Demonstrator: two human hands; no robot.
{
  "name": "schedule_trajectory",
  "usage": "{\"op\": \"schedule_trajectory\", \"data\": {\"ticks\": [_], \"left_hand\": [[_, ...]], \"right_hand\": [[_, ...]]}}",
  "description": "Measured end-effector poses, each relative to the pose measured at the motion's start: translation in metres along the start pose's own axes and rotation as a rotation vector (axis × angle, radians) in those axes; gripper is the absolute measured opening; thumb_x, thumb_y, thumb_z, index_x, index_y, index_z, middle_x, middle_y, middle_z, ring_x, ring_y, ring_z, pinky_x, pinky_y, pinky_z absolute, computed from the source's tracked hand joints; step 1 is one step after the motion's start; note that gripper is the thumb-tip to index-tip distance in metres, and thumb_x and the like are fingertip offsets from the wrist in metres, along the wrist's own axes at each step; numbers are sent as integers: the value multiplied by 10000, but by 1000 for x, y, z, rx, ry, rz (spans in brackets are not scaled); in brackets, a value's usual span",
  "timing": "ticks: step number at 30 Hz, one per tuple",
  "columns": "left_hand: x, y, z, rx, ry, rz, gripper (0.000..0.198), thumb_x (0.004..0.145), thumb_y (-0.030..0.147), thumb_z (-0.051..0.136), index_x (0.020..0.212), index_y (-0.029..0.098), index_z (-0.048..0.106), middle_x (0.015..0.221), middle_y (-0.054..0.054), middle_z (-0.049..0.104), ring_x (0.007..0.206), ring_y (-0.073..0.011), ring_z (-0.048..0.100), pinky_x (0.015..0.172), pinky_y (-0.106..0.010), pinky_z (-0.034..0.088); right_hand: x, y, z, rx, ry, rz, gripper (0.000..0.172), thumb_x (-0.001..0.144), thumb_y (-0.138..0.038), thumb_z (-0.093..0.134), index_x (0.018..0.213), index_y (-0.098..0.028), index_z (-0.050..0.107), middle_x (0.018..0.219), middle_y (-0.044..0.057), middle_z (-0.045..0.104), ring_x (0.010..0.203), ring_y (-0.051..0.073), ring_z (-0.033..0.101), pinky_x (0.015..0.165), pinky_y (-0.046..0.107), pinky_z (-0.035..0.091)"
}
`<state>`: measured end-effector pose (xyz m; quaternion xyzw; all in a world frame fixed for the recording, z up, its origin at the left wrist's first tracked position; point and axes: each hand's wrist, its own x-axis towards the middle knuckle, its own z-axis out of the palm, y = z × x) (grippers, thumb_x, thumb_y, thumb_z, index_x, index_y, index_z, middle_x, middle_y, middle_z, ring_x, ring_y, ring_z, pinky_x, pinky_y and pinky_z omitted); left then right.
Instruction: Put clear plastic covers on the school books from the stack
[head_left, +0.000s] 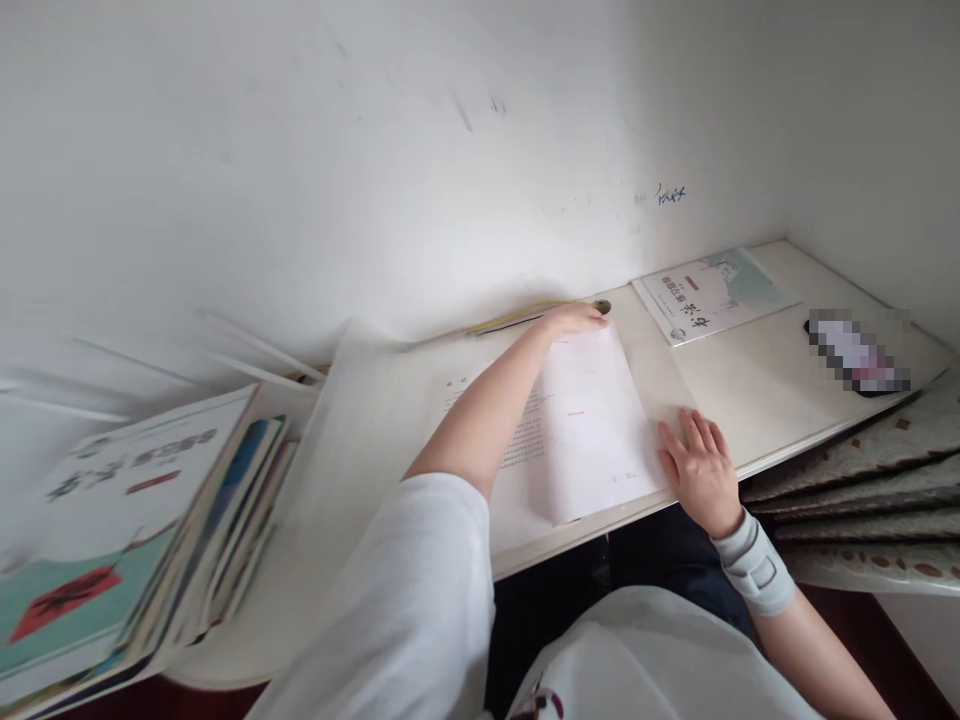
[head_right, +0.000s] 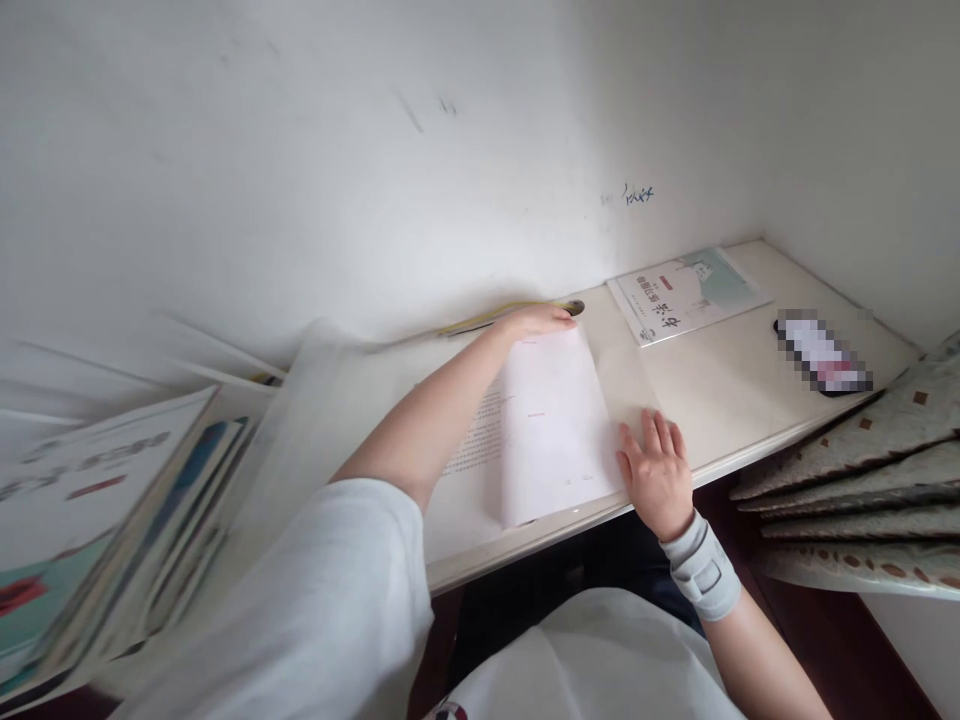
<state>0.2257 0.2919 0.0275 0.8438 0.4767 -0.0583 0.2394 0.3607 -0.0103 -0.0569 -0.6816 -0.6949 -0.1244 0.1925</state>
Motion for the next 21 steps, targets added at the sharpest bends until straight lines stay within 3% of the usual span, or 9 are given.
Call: {"op": "schedule_trajectory", "data": {"ticks": [4, 10, 15, 21], "left_hand": [[1, -4, -3, 15, -50, -51, 225, 720, 369, 563, 760, 172, 664, 639, -27, 598, 608, -166, 542, 562, -265, 356], [8, -3, 9, 66, -89, -77, 165, 663, 304, 620, 638, 144, 654, 542, -24, 532, 606, -182, 532, 569, -280, 351], [15, 2, 19, 80, -50, -26, 144, 661, 270, 604, 664, 142, 669, 571, -18, 555, 628, -173, 527, 578, -265, 351], [17, -1, 26, 83, 40, 25, 216, 755, 302, 537, 731, 135, 673, 622, -26, 591, 607, -144, 512, 595, -250, 349]], "right_hand": [[0, -1, 0, 8, 4, 3, 352, 912, -309, 443, 1213, -209, 596, 1324, 160, 523, 1241, 299, 454, 1010, 463, 345], [1, -2, -3, -5, -6, 6, 353, 914, -313, 443, 1211, -202, 597, 1320, 162, 526, 1243, 292, 456, 1022, 458, 340], [1, -2, -2, -10, -14, 5, 351, 916, -314, 442, 1209, -204, 600, 1316, 162, 530, 1238, 293, 464, 1020, 459, 346], [1, -2, -4, -5, 0, 8, 347, 917, -319, 441, 1199, -198, 604, 1309, 158, 537, 1237, 284, 465, 1026, 451, 338]]}}
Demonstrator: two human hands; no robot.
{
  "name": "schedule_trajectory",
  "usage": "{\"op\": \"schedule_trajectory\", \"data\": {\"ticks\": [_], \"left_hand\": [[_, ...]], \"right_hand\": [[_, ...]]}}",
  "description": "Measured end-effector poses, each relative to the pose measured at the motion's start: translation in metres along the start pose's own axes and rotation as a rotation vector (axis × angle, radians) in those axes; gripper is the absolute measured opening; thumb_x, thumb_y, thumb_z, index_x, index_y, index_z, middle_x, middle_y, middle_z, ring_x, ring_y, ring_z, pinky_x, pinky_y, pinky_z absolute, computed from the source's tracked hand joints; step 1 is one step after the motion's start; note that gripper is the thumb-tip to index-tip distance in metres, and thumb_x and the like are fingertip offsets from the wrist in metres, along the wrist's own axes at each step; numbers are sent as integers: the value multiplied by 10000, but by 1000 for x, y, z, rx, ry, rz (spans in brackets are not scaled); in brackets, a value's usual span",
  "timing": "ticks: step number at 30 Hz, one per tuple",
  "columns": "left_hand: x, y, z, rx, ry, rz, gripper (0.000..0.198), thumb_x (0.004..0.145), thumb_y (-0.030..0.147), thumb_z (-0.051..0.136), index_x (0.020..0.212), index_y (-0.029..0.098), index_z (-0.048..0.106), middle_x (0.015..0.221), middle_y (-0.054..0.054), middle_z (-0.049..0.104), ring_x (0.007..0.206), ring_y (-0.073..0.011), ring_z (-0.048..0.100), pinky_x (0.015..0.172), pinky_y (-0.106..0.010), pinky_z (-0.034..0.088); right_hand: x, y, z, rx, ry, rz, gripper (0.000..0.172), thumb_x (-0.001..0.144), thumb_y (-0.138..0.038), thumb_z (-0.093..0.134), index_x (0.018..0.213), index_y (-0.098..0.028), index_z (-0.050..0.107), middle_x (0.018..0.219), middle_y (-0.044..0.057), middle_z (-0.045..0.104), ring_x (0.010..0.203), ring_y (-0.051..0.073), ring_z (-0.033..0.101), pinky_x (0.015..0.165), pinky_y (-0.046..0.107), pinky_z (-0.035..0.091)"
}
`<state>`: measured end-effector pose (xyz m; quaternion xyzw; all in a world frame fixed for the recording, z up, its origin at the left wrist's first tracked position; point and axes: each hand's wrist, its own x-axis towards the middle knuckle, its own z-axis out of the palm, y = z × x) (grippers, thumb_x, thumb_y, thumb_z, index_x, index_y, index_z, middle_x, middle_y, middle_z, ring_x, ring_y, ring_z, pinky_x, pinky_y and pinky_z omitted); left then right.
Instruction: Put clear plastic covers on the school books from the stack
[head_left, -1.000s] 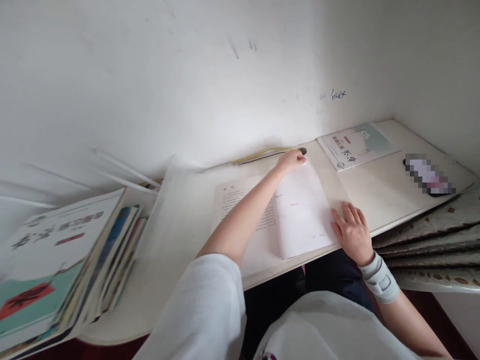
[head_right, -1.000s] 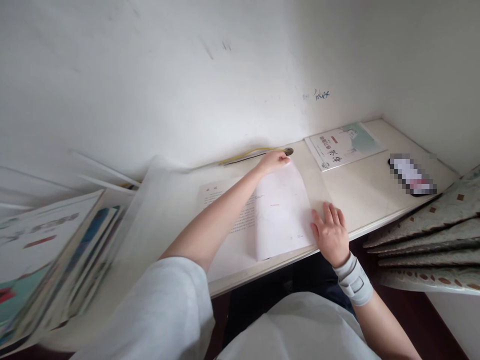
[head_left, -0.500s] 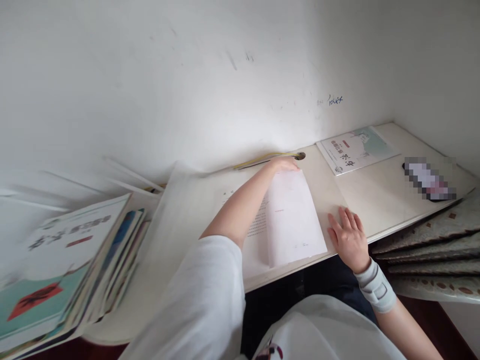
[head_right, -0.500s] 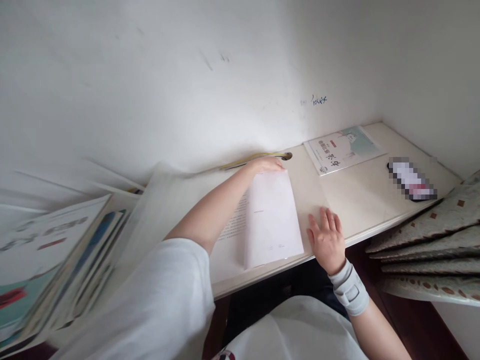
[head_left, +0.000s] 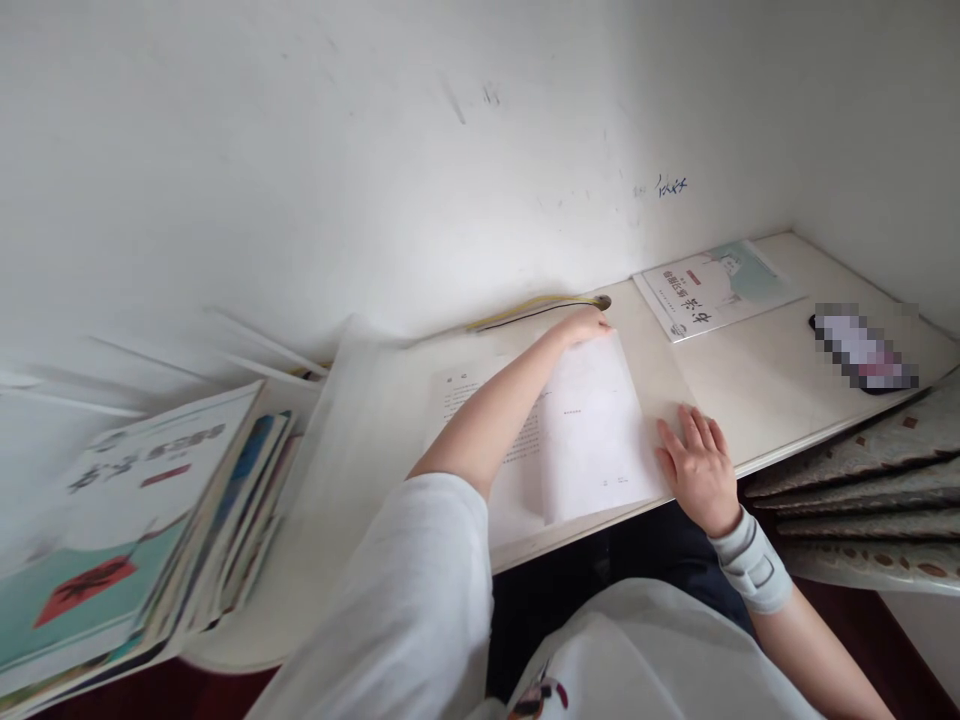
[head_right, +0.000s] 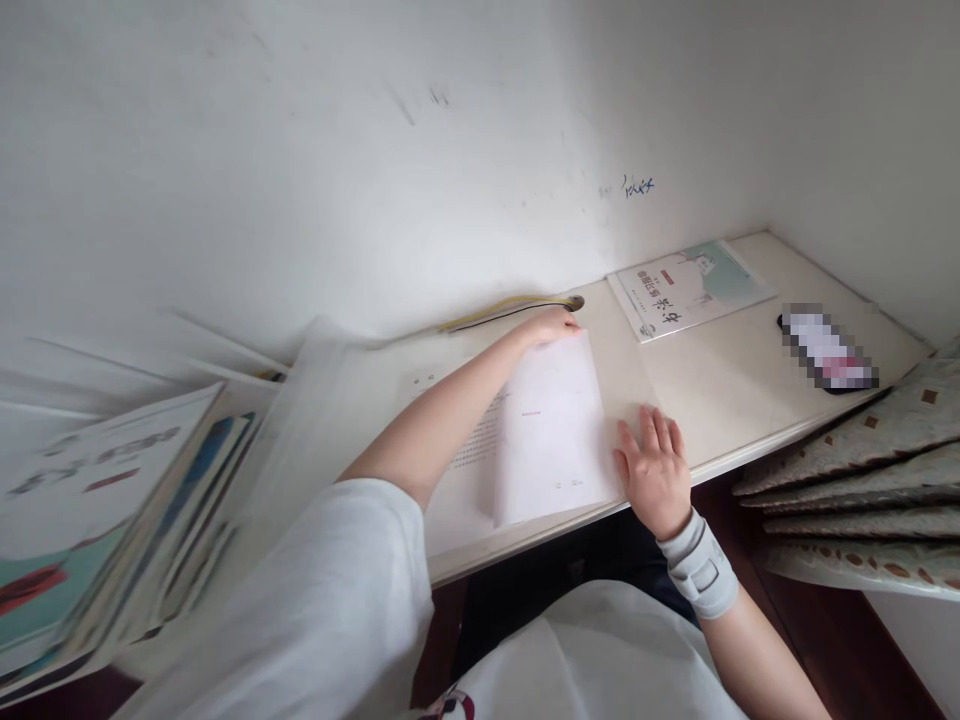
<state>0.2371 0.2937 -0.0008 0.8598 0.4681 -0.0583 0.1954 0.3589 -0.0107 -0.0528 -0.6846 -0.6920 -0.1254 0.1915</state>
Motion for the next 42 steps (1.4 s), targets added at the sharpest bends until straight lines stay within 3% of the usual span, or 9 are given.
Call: {"op": "schedule_trajectory", "data": {"ticks": [10, 15, 18, 22, 25, 27, 30, 34, 42], "left_hand": [[-7, 4, 21, 20, 216, -21, 235, 859, 308, 471, 796, 148, 630, 817, -89, 651, 790, -203, 587, 715, -285, 395], [-28, 23, 16, 36, 360, -34, 297, 875, 277, 476, 1126, 133, 544, 1156, -145, 583, 1065, -238, 534, 870, -329, 394], [-76, 40, 8, 85, 372, 171, 342, 900, 283, 453, 1193, 113, 503, 1260, -162, 521, 1182, -239, 469, 958, -350, 365], [-185, 56, 17, 281, 145, 573, 352, 884, 393, 505, 1168, 188, 535, 1366, -104, 469, 1310, -266, 356, 1058, -426, 282], [-256, 61, 40, 386, 75, 594, 368, 868, 379, 536, 1178, 181, 531, 1375, -105, 469, 1342, -310, 313, 1073, -499, 258], [-281, 62, 56, 453, 136, 529, 296, 900, 220, 467, 1185, 161, 526, 1361, -118, 485, 1332, -301, 340, 1066, -512, 278], [-286, 62, 76, 515, 278, 476, 347, 894, 54, 349, 1174, 139, 535, 1320, -129, 525, 1308, -270, 391, 1058, -502, 317], [-271, 59, 95, 503, 423, 492, 330, 899, 67, 359, 1155, 133, 556, 1261, -128, 574, 1271, -270, 441, 1051, -506, 344], [-260, 57, 114, 397, 505, 568, 346, 897, 54, 372, 1190, 121, 544, 1289, -128, 565, 1278, -270, 441, 1067, -529, 314]], "right_hand": [[-3, 7, -4, 62, -55, -71, 716, 758, -695, 481, 1249, -182, 572, 1346, 195, 488, 1272, 381, 394, 1032, 515, 297], [-2, 6, -5, 64, -59, -59, 657, 785, -672, 472, 1229, -203, 588, 1350, 181, 489, 1275, 371, 394, 1042, 508, 284], [-2, 6, -4, 65, -63, -58, 631, 793, -658, 475, 1225, -213, 589, 1351, 172, 490, 1278, 365, 392, 1039, 504, 289], [-3, 7, -5, 60, -71, -65, 621, 801, -644, 478, 1234, -209, 578, 1354, 167, 486, 1278, 366, 389, 1037, 512, 291], [-4, 8, -5, 53, -94, -72, 626, 806, -642, 469, 1252, -212, 563, 1369, 171, 470, 1285, 369, 378, 1035, 515, 290], [-4, 9, -5, 43, -111, -76, 630, 807, -644, 467, 1263, -217, 553, 1376, 168, 462, 1289, 367, 372, 1034, 513, 292], [-4, 10, -5, 26, -123, -82, 636, 804, -644, 474, 1272, -219, 543, 1381, 162, 457, 1290, 365, 370, 1031, 516, 294], [-4, 12, -7, 2, -128, -102, 613, 821, -613, 476, 1274, -205, 544, 1375, 175, 461, 1292, 368, 368, 1023, 517, 304], [-3, 13, -9, -17, -126, -118, 634, 817, -624, 467, 1278, -196, 547, 1368, 185, 468, 1293, 367, 374, 1019, 510, 319]]}}
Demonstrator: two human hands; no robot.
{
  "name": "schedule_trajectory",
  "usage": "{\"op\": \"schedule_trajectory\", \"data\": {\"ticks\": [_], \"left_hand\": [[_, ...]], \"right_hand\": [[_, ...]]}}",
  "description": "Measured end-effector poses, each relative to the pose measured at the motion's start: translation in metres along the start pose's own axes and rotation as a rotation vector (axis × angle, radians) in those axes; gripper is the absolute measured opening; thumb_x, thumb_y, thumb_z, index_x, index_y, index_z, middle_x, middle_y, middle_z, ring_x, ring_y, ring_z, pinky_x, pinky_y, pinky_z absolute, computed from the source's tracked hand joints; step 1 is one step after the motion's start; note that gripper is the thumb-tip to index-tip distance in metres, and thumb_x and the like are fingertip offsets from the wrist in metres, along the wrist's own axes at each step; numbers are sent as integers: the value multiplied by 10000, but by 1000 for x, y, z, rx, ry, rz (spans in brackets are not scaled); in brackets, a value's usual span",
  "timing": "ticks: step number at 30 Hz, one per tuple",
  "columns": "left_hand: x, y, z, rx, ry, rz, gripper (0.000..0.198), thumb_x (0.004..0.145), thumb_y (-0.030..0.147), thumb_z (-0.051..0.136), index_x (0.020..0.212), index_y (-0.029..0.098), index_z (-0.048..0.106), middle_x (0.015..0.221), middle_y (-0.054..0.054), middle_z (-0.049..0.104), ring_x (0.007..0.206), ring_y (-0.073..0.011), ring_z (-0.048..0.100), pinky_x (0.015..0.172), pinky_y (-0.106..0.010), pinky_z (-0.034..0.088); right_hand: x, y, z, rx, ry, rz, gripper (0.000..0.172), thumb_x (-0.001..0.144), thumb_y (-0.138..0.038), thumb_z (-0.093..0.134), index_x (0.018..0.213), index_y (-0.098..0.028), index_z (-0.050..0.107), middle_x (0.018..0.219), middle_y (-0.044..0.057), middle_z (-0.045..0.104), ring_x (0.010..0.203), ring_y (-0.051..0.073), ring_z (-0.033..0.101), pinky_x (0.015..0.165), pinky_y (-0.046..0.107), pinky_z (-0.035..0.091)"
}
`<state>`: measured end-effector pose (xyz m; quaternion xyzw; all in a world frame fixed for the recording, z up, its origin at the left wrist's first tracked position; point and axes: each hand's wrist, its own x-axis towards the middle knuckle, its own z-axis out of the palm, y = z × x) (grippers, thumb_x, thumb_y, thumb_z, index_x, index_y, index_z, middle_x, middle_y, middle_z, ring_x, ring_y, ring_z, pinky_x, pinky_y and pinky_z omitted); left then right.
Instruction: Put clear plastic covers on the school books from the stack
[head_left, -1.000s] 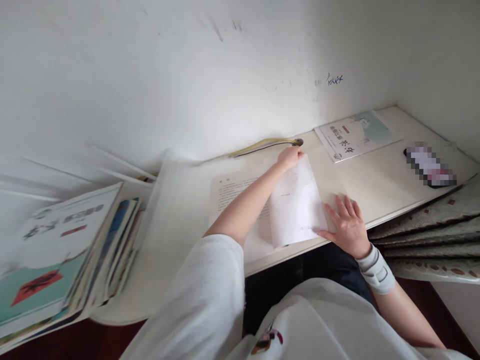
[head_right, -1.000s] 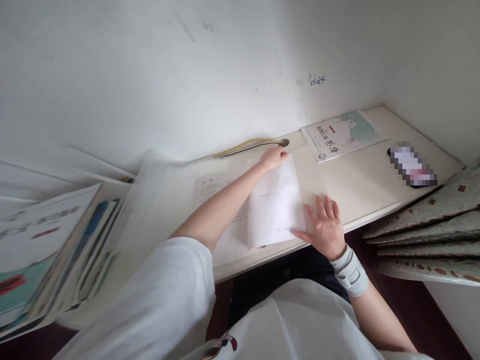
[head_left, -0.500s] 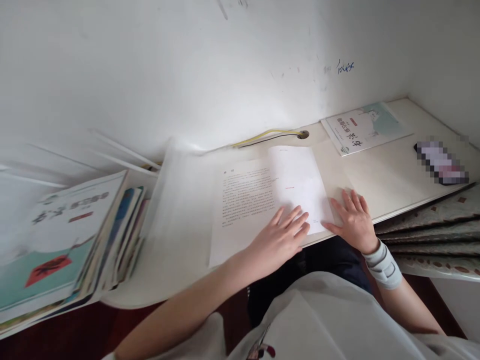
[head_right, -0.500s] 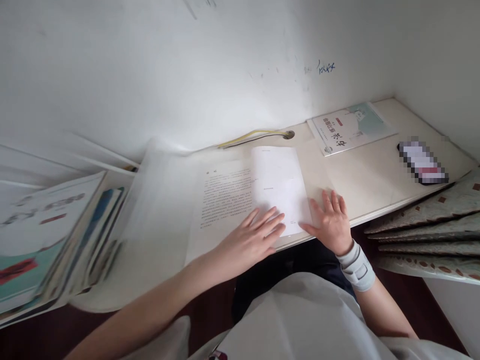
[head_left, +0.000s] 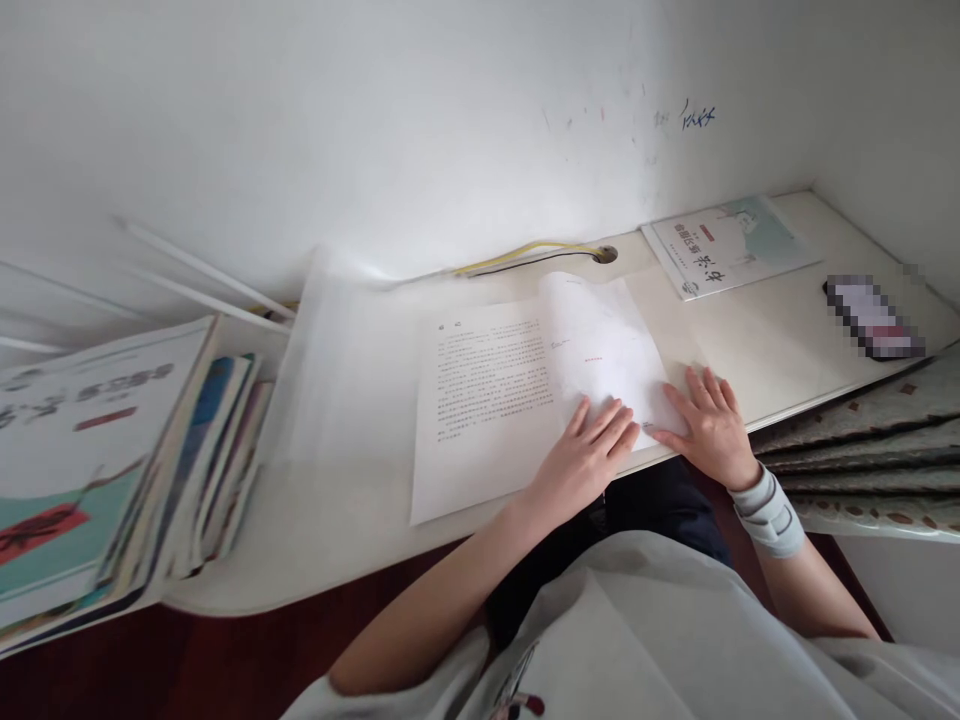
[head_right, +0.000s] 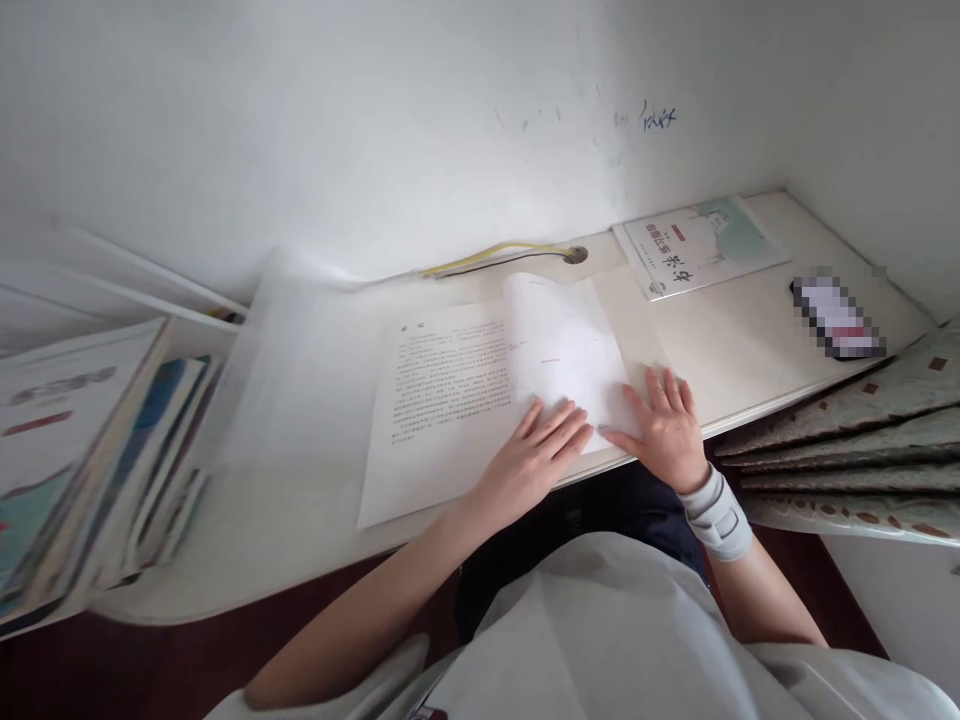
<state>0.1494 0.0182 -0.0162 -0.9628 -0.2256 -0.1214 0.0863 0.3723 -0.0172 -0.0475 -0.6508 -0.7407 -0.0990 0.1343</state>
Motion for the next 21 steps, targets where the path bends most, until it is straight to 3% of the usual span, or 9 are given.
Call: {"op": "schedule_trajectory", "data": {"ticks": [8, 15, 21], "left_hand": [[5, 6, 9, -64, 60, 11, 338, 910, 65, 372, 1190, 121, 552, 1259, -115, 595, 1263, -248, 464, 1073, -519, 316], [2, 3, 6, -107, -36, -9, 352, 917, 73, 352, 1191, 147, 559, 1271, -100, 589, 1275, -221, 452, 1090, -508, 302], [-2, 12, 3, -43, -41, -247, 364, 910, 183, 424, 1258, 188, 532, 1360, -131, 505, 1316, -336, 375, 1044, -669, 240]], "right_hand": [[0, 1, 1, -1, -7, 3, 602, 858, -580, 431, 1304, -187, 524, 1369, 178, 473, 1295, 350, 379, 1030, 498, 311], [0, 0, 1, -2, -23, 12, 543, 879, -525, 440, 1299, -193, 528, 1374, 167, 472, 1295, 344, 375, 1031, 499, 307], [0, 0, 1, -3, -13, 21, 551, 881, -531, 430, 1298, -182, 523, 1368, 164, 478, 1301, 340, 368, 1033, 503, 306]]}}
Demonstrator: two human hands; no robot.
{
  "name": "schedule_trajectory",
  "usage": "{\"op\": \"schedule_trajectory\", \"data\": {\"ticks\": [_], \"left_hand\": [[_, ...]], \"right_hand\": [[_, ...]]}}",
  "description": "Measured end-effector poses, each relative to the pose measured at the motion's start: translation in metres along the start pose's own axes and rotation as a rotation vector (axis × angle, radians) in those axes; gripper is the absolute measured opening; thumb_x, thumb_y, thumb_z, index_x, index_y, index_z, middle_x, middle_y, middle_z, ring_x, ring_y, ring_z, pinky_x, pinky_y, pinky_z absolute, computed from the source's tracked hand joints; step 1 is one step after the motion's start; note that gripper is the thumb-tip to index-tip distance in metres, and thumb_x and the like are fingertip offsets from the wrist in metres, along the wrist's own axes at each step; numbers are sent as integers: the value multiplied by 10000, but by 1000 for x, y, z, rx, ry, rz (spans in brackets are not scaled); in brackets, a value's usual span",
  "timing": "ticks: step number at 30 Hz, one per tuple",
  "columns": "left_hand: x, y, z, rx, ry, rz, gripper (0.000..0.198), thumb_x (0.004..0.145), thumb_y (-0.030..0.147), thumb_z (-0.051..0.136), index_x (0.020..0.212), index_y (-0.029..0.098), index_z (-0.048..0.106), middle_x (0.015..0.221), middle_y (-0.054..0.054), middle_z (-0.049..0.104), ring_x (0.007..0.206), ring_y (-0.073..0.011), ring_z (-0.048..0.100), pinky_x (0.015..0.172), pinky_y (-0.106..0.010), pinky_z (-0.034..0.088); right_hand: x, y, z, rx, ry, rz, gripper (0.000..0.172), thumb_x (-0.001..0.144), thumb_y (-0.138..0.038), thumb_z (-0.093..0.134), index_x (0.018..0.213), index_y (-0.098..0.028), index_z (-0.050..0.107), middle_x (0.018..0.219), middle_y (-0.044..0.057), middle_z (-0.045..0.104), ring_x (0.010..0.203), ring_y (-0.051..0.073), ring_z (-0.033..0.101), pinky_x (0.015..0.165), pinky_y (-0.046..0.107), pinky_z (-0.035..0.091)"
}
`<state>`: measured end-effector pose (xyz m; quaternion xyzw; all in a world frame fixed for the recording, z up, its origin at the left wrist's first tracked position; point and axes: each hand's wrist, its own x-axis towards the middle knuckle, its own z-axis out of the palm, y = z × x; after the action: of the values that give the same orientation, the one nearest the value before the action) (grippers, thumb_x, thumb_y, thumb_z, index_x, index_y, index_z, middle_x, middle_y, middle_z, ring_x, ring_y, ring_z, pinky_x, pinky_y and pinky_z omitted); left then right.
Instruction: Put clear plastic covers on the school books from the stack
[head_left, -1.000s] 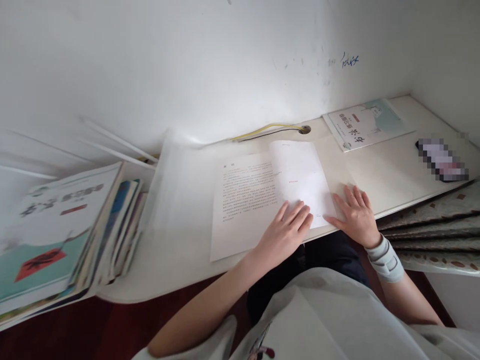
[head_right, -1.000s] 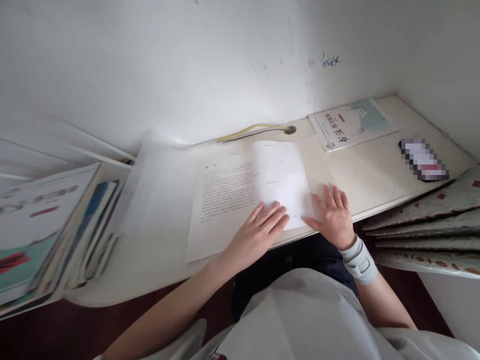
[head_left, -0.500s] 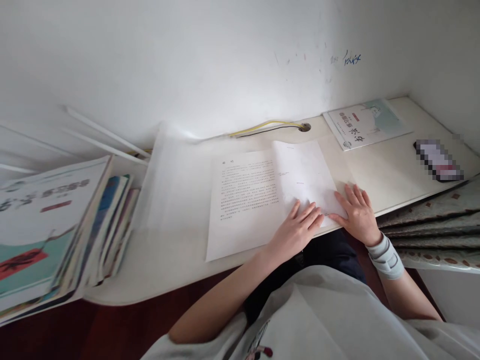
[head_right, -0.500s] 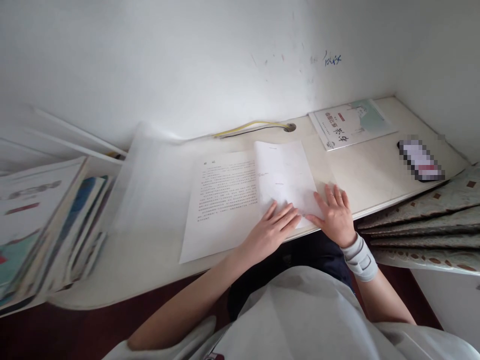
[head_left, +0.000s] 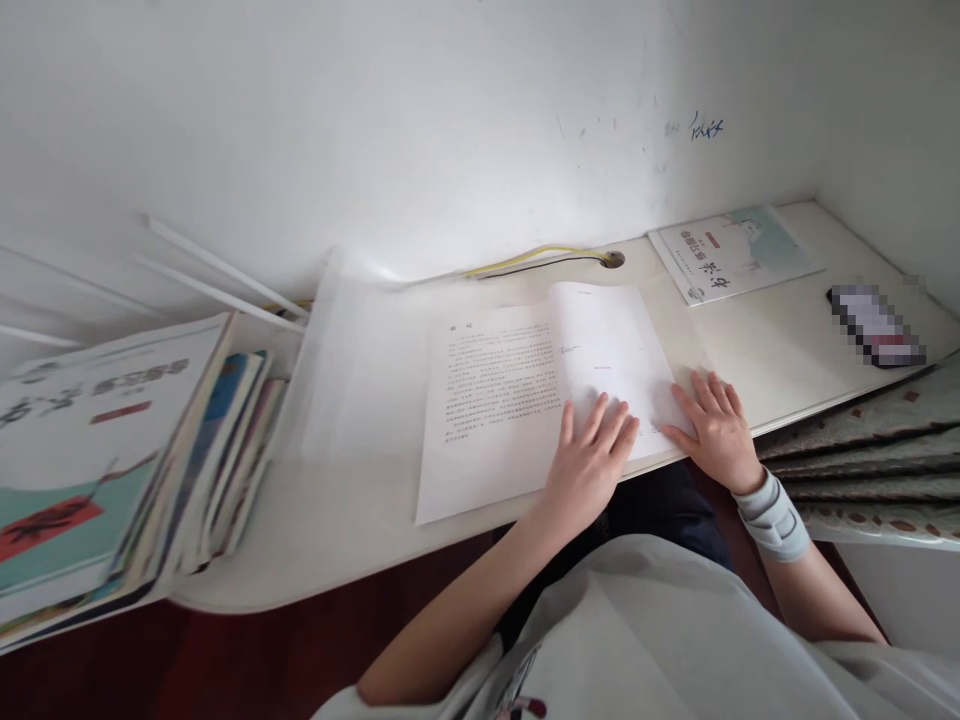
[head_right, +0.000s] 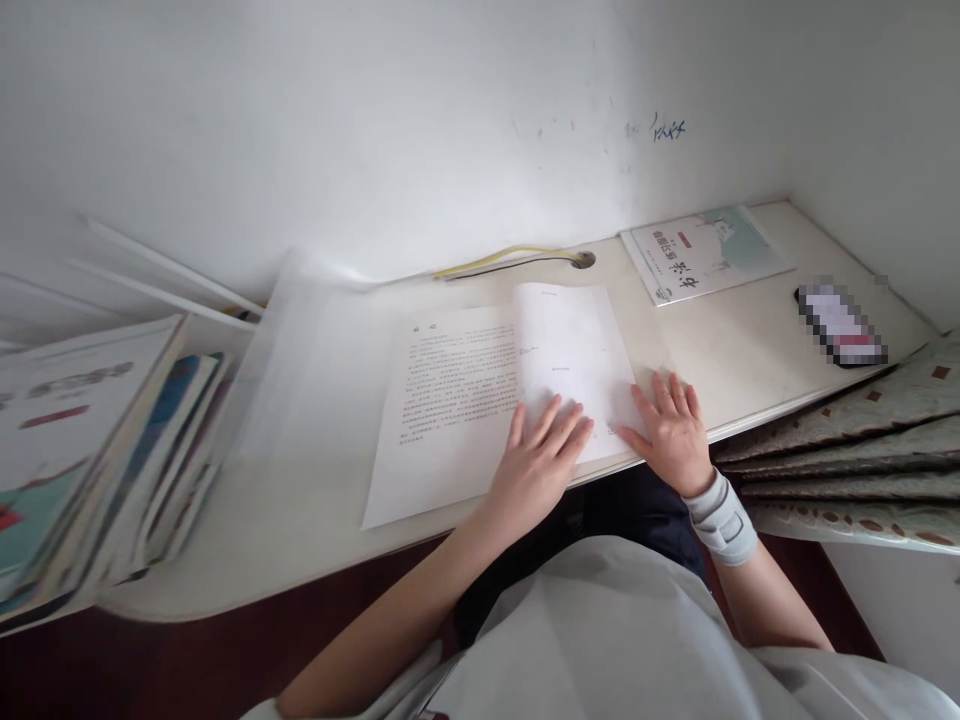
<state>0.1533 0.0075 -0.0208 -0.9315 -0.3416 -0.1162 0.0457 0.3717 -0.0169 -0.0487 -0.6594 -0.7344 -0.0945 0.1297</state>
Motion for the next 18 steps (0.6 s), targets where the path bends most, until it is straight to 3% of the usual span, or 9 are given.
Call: {"op": "schedule_trajectory", "data": {"ticks": [6, 18], "left_hand": [[4, 9, 2, -6, -47, -60, 373, 927, 219, 391, 1275, 225, 525, 1387, -117, 478, 1322, -377, 345, 970, -705, 306], [14, 10, -2, -31, -101, -9, 405, 907, 159, 390, 1285, 244, 511, 1401, -104, 465, 1337, -342, 333, 995, -713, 258]], "right_hand": [[0, 0, -1, -4, -7, -4, 559, 880, -534, 433, 1306, -182, 517, 1378, 167, 467, 1310, 342, 358, 1034, 503, 306], [0, 1, -1, -5, -20, -6, 552, 882, -513, 446, 1320, -182, 501, 1388, 172, 456, 1318, 337, 352, 1040, 502, 306]]}}
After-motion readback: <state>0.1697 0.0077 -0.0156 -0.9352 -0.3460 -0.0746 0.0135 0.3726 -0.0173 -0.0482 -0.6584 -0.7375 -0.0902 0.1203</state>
